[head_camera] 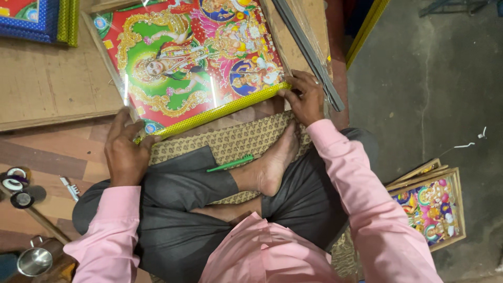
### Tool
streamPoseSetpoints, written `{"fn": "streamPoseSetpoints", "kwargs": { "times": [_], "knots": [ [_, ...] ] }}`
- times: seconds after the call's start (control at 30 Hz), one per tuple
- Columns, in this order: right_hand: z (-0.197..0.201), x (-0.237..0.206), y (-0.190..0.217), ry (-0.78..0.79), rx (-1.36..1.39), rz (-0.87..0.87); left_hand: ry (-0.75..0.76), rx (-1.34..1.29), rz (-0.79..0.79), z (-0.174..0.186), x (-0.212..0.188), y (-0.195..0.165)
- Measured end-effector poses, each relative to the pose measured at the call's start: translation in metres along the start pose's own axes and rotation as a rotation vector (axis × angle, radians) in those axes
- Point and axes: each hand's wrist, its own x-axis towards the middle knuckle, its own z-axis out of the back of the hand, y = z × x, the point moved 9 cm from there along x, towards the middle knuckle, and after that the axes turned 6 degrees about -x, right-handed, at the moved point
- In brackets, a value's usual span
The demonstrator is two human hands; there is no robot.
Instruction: The person sits on a floor mat and applies yellow decorative tape to the edges of a framed picture depicting a deity. They measure, cut, and press the tape along each side, then fold and secure the tape on the back of the frame.
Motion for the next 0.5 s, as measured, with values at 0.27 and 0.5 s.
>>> {"fn": "streamPoseSetpoints", "kwargs": {
  "times": [0.27,0.5],
  "knots": [
    [-0.097,-0.092,-0.032,-0.242,1.472,-1.209,0.131,0.362,-0.276,-0.016,0.025,-0.054],
    [-0.11,-0.074,-0.008,-0.19,1.734,-1.269,0.256,-0.164,-0.346,-0.132,0.07,-0.131]
  ]
}}
